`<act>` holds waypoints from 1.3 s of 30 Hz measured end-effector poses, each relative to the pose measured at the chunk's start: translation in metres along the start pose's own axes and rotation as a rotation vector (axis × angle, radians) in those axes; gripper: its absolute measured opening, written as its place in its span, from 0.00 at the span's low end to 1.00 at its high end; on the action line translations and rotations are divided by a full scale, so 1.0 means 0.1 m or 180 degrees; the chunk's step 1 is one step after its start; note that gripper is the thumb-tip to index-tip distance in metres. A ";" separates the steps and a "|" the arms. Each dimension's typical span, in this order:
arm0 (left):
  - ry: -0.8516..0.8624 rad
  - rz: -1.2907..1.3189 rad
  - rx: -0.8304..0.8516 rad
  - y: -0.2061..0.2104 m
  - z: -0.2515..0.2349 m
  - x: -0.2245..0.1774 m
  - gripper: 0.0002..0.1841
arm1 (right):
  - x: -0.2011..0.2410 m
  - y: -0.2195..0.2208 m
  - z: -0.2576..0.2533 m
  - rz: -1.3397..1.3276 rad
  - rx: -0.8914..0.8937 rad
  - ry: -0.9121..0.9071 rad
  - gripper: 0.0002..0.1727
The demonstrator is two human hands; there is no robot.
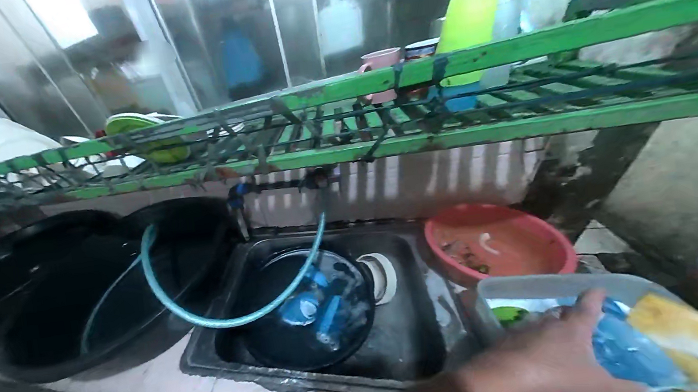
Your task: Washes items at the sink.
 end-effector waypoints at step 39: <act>-0.1111 0.3765 -0.1827 0.66 -0.24 0.21 0.48 | -0.50 0.44 0.07 0.3124 -0.0798 -0.0329 0.29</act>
Point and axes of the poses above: each hand's wrist, its own z-axis away from the middle knuckle, its own y-axis out of the palm, x = y × z, the point moved 6 cm from there along -z, towards the middle knuckle, and after that the axes turned 10 degrees about z, right-handed, at the moved point
